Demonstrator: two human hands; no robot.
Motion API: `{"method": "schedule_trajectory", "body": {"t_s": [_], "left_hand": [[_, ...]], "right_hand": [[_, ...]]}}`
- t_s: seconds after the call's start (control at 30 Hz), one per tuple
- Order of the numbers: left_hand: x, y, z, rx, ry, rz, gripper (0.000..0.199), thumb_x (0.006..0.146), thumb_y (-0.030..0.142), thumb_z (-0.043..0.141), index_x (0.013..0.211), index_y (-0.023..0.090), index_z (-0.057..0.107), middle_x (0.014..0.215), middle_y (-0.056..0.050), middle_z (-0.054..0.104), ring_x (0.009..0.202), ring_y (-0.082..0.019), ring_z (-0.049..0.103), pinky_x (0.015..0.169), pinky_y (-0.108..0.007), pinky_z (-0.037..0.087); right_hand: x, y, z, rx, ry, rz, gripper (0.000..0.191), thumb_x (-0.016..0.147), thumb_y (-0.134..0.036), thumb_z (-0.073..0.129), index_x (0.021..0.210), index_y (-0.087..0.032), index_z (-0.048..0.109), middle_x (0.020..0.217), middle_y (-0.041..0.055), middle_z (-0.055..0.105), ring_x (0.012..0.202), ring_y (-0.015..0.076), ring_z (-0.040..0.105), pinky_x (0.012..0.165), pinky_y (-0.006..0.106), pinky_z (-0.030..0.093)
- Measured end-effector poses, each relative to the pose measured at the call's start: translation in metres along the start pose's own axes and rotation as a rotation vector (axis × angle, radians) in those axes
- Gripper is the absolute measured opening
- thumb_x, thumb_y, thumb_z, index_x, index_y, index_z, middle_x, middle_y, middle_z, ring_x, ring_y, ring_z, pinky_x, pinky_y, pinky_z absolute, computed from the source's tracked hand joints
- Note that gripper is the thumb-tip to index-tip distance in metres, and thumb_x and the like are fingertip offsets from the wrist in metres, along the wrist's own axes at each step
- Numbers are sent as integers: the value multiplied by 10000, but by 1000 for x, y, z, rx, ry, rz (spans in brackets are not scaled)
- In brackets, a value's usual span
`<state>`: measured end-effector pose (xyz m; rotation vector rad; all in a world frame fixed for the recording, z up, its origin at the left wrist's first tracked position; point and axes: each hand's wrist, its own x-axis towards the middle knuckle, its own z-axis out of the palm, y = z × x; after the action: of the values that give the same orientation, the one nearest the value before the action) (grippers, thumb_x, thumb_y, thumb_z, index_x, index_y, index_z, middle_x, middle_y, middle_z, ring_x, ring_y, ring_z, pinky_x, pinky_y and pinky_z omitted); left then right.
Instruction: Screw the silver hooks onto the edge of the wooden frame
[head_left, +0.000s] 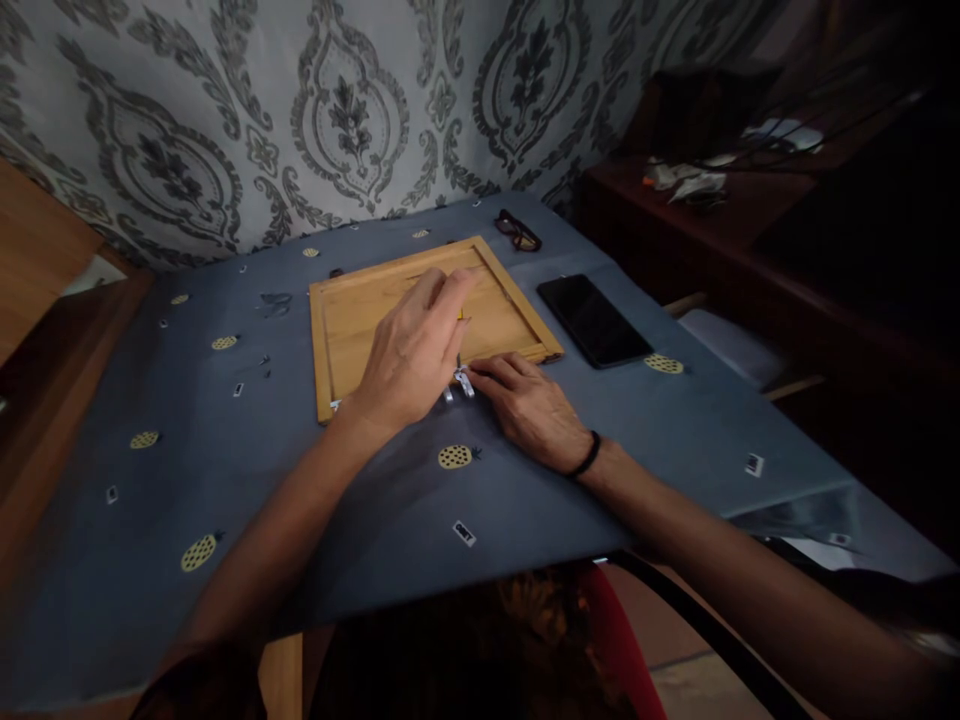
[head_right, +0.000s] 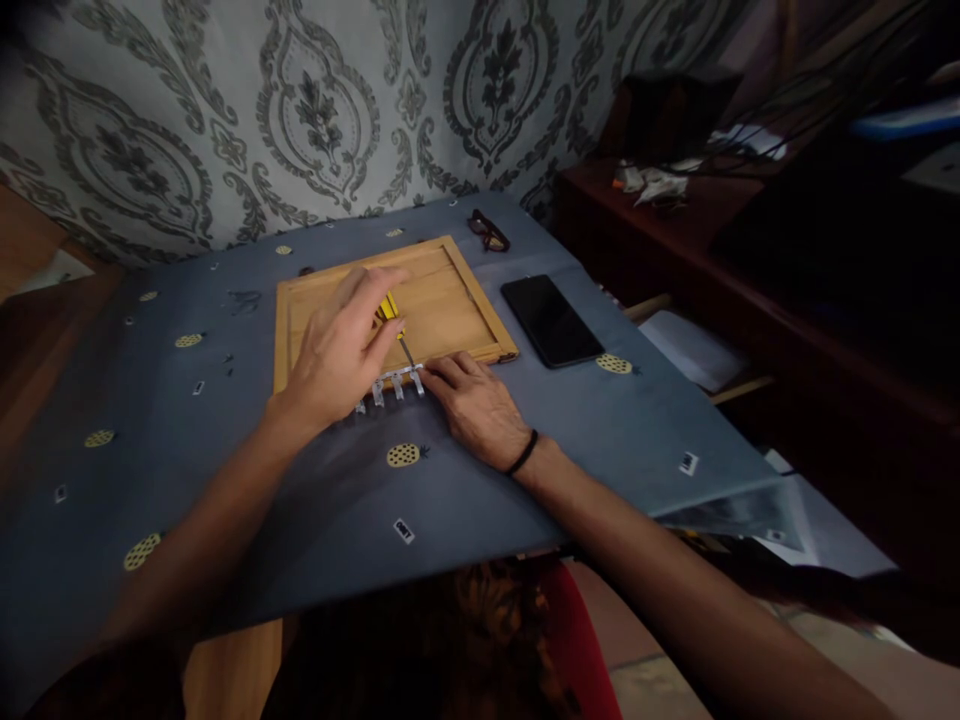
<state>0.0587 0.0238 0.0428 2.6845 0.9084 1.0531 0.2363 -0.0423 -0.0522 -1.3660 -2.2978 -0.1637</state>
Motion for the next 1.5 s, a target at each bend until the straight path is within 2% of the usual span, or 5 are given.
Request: {"method": "schedule_trajectory", "body": {"t_s": [0.3, 0.6, 0.9, 1.17, 1.5], "left_hand": [[2, 0, -5, -1, -77, 12, 392, 937, 56, 461, 1294, 206, 525, 1214, -93, 610, 1230, -272, 581, 1038, -446, 504], [-1, -9, 5, -100, 70, -4, 242, 968, 167, 567, 1203, 225, 574, 1069, -54, 578, 1041, -222, 635, 904, -386, 566], [2, -14, 6, -288, 48, -52, 411, 937, 82, 495, 1322, 218, 454, 1283, -86, 638, 1155, -219, 650, 997, -379, 532], [2, -6, 1, -100, 47, -28, 237, 950, 173, 561, 1186, 194, 560, 1141, -66, 661, 1067, -220, 650, 915, -356, 548], [4, -8, -7, -133, -32, -57, 348, 921, 97, 524, 1257, 187, 532, 1238, -67, 670, 1124, -223, 654, 968, -363, 533]], "right_hand": [[-1, 2, 2, -9, 11, 3, 388, 966, -105, 463, 1297, -165, 655, 1197, 126, 691, 1094, 266, 565, 952, 419, 536], [-1, 2, 3, -6, 9, -2, 401, 957, -89, 464, 1305, -154, 653, 1196, 136, 694, 1099, 272, 568, 948, 430, 540], [-1, 3, 2, -13, 9, -6, 400, 968, -98, 448, 1299, -188, 653, 1185, 120, 699, 1103, 263, 588, 951, 440, 556], [0, 2, 2, 1, 17, -12, 396, 959, -85, 452, 1288, -147, 662, 1206, 137, 704, 1089, 274, 592, 944, 452, 569], [-1, 4, 3, 11, 25, -28, 415, 947, -67, 471, 1302, -168, 659, 1263, 95, 719, 1126, 266, 603, 949, 438, 570]]}}
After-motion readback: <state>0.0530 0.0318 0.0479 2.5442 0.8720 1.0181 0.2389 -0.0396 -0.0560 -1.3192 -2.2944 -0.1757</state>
